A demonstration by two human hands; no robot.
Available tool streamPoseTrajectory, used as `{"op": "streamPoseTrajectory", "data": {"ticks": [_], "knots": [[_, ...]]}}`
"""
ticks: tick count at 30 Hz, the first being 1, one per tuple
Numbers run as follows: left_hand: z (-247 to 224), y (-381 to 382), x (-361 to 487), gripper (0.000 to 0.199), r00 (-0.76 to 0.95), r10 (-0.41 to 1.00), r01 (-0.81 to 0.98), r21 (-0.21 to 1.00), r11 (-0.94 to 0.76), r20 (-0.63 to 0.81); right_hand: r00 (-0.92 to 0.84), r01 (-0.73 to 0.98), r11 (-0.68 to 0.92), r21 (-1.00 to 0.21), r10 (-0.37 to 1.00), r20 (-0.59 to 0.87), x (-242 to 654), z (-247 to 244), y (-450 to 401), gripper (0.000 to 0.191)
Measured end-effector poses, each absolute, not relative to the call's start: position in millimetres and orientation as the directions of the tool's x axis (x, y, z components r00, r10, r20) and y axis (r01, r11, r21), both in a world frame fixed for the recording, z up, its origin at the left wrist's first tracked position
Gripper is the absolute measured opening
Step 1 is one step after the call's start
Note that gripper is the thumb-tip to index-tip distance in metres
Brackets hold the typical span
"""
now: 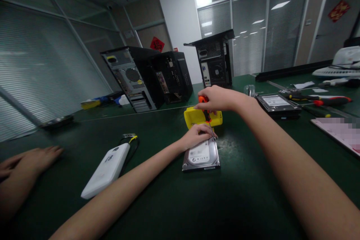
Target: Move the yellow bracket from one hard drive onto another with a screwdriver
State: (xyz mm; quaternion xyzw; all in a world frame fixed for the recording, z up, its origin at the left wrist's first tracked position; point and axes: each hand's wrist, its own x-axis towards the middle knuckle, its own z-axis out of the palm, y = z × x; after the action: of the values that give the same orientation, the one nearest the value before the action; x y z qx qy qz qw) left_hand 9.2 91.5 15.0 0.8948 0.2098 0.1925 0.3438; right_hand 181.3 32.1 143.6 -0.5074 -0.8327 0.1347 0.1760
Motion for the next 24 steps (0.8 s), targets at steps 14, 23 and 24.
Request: {"op": "streamPoseTrajectory", "data": {"ticks": [14,23,24], "knots": [[15.0,91.7,9.1,0.021,0.834,0.515,0.267,0.670,-0.693,0.199,-0.324,0.842,0.361,-0.400,0.932,0.161,182.3,140.8,35.4,0.024],[16.0,90.7,8.7,0.021,0.833,0.519,0.271,0.677,-0.685,0.191,-0.353,0.826,0.360,-0.434,0.930,0.101,182.9,141.3,32.2,0.036],[16.6,90.4,8.7,0.021,0.833,0.522,0.277,0.675,-0.684,0.187,-0.356,0.822,0.360,-0.441,0.930,0.095,183.8,141.0,32.6,0.039]]}}
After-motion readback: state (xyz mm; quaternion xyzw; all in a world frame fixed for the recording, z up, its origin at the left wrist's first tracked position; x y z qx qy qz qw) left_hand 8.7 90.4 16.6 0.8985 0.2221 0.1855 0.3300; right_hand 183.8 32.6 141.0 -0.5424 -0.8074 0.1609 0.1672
